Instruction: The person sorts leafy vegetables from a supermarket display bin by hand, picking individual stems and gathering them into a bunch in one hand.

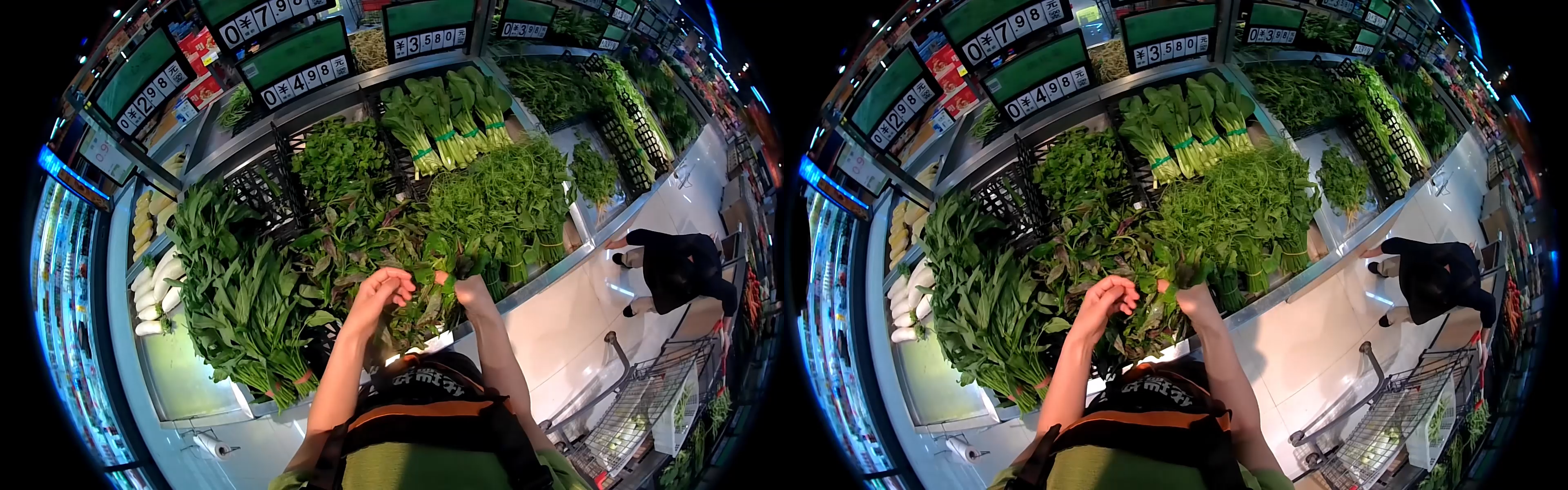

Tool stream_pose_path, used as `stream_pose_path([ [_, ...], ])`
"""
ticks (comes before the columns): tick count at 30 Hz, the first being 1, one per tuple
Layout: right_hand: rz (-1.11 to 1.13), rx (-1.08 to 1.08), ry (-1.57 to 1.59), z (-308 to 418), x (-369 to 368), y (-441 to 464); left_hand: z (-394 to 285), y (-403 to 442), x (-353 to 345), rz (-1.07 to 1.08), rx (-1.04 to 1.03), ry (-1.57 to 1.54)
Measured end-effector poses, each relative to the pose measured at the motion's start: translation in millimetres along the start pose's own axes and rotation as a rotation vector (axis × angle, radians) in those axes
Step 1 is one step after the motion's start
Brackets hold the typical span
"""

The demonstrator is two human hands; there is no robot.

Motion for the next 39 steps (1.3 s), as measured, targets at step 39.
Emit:
stream_pose_path([
  [39,-0.223,0.138,-0.802,-35,49,8,42,21,-5,0.113,0.345,-0.091],
])
Point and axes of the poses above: each hand's wrist, its own y-axis towards the middle knuckle, its own x-axis out of the back of the hand, z = x × y, the point moved 6 cm from there along y, towards the middle knuckle, and after that the axes turned 8 degrees about -z, right-handed, at the moved point
